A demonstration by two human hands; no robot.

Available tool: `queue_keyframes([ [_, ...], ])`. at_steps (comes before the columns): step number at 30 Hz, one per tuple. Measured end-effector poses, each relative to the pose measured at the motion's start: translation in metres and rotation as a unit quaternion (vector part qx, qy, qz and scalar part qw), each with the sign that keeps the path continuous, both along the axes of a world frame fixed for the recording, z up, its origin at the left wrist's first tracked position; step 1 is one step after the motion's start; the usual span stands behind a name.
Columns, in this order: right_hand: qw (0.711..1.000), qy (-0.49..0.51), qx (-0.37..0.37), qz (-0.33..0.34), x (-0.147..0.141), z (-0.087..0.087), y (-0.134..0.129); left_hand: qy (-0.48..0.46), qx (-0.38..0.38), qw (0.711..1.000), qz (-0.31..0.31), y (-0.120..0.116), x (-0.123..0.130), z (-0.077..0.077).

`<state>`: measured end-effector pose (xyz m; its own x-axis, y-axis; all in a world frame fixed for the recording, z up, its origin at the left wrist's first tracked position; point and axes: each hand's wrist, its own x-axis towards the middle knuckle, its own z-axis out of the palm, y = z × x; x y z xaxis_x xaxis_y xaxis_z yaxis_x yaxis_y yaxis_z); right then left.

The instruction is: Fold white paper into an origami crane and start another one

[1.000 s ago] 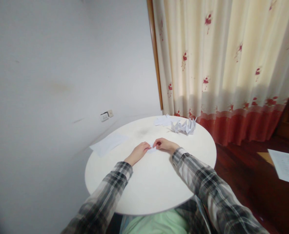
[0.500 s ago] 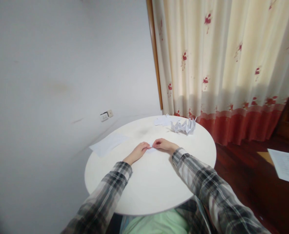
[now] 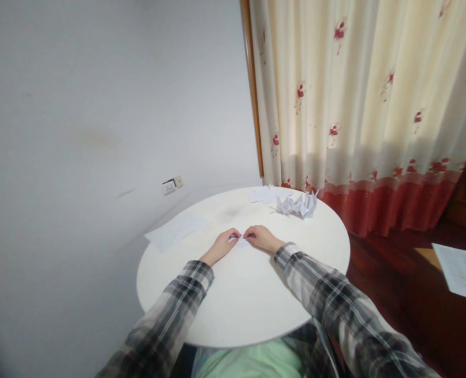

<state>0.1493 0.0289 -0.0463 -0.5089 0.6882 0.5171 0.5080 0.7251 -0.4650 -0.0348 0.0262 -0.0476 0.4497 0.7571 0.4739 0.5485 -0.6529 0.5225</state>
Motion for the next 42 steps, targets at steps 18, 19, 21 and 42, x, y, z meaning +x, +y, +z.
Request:
queue_keyframes([
  [18, 0.995, -0.087, 0.042, -0.020, -0.003, 0.006, -0.004, 0.091, -0.064, 0.956, 0.270, -0.013, 0.003, 0.015],
  [19, 0.995, -0.090, 0.042, -0.022, -0.004, 0.006, -0.005, 0.098, -0.066, 0.954, 0.277, -0.013, 0.004, 0.016],
  [21, 0.994, -0.095, 0.042, -0.030, -0.004, 0.007, -0.006, 0.112, -0.078, 0.949, 0.286, -0.014, 0.006, 0.016],
  [42, 0.991, -0.112, 0.072, -0.033, -0.004, 0.009, -0.020, 0.071, -0.120, 0.970, 0.201, -0.017, -0.009, 0.016],
])
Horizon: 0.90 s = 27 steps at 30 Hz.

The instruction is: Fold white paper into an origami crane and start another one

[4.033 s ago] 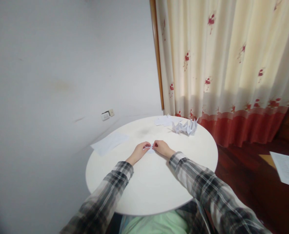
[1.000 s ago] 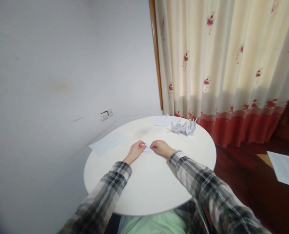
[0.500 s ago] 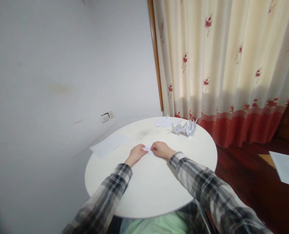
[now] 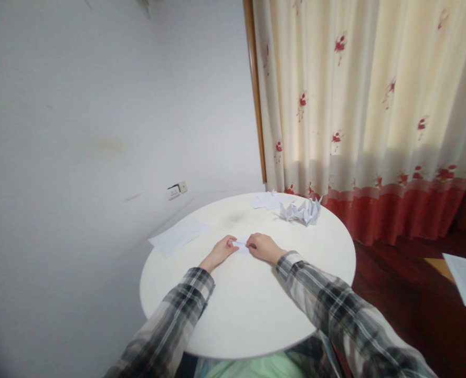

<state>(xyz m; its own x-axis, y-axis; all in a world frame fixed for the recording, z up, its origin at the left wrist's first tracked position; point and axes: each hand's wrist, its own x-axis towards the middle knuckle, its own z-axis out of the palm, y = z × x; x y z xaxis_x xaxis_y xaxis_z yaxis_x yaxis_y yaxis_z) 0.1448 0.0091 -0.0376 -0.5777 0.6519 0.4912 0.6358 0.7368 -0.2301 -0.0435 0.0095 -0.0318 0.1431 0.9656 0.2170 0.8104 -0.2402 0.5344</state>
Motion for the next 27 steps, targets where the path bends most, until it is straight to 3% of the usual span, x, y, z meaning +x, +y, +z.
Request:
queue_keyframes([
  [10, 1.000, 0.000, -0.001, -0.016, -0.007, 0.003, -0.007, 0.100, 0.024, 0.994, 0.036, -0.002, 0.003, 0.003],
  [15, 1.000, -0.004, 0.005, -0.022, -0.003, 0.002, -0.004, 0.115, 0.037, 0.993, 0.000, 0.004, 0.001, -0.003],
  [22, 0.999, -0.018, -0.011, -0.035, 0.000, 0.004, -0.003, 0.155, 0.123, 0.979, -0.053, 0.000, 0.002, -0.004],
  [27, 1.000, -0.017, 0.006, -0.022, 0.001, 0.003, -0.003, 0.117, 0.157, 0.978, -0.069, -0.005, 0.005, -0.001],
])
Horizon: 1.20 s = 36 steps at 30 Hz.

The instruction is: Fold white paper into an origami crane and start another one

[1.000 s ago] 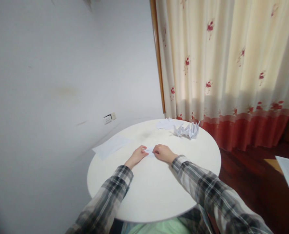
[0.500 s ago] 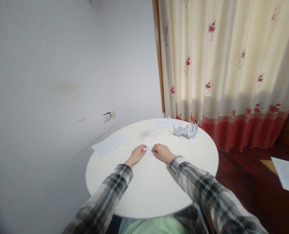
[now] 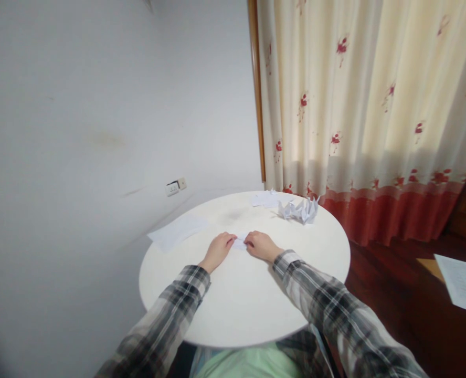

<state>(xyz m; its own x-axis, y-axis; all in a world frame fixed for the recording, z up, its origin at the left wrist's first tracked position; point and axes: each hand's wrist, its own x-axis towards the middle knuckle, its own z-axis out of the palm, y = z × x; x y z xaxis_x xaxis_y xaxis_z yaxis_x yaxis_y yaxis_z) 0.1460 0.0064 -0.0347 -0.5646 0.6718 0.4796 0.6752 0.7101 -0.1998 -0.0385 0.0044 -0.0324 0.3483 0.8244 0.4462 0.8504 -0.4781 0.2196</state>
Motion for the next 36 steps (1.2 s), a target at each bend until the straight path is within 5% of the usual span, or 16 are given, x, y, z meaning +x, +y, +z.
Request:
queue_keyframes([
  [7, 1.000, 0.012, -0.006, -0.005, 0.000, 0.003, 0.000, -0.013, -0.030, 0.996, -0.088, -0.002, 0.003, 0.005],
  [16, 0.994, 0.062, -0.042, -0.082, 0.002, -0.003, 0.007, -0.015, -0.021, 0.996, -0.087, -0.001, 0.003, 0.003],
  [36, 0.965, 0.164, -0.169, -0.120, -0.002, -0.006, 0.025, -0.019, -0.026, 0.990, -0.139, -0.006, 0.015, 0.006],
])
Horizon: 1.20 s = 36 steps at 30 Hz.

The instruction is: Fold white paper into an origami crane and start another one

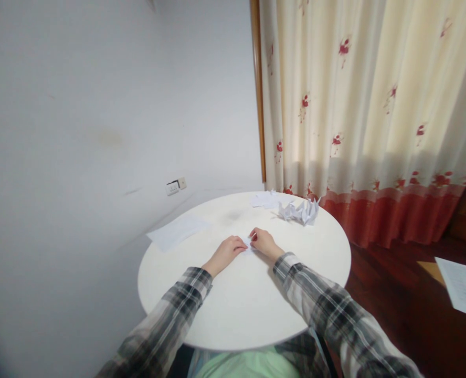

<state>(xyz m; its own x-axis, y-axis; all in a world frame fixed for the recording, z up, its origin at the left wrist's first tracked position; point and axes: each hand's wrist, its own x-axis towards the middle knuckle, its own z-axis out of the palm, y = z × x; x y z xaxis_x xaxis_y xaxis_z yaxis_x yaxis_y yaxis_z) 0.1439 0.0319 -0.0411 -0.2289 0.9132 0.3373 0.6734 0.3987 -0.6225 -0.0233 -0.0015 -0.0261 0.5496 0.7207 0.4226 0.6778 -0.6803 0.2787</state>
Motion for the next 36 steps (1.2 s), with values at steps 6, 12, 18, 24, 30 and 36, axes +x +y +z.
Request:
queue_keyframes([
  [6, 1.000, -0.007, -0.003, 0.007, 0.002, 0.002, -0.001, -0.001, -0.001, 1.000, 0.000, -0.002, 0.001, 0.000],
  [12, 0.996, -0.040, 0.072, 0.042, 0.000, 0.005, -0.009, 0.001, 0.023, 1.000, -0.005, -0.001, 0.002, -0.001],
  [18, 0.990, -0.073, 0.098, 0.071, 0.000, 0.005, -0.012, -0.001, 0.031, 1.000, -0.002, 0.003, 0.001, -0.005],
  [24, 0.991, -0.039, 0.093, 0.089, -0.001, 0.005, -0.013, -0.003, 0.025, 1.000, -0.003, 0.000, 0.002, -0.005],
  [30, 0.993, 0.027, 0.106, 0.041, -0.003, 0.004, -0.013, 0.002, 0.089, 0.994, 0.071, -0.003, -0.001, -0.002],
  [36, 0.984, 0.162, 0.066, -0.035, -0.002, 0.002, -0.006, -0.218, 0.071, 0.957, 0.178, 0.012, -0.004, -0.012],
])
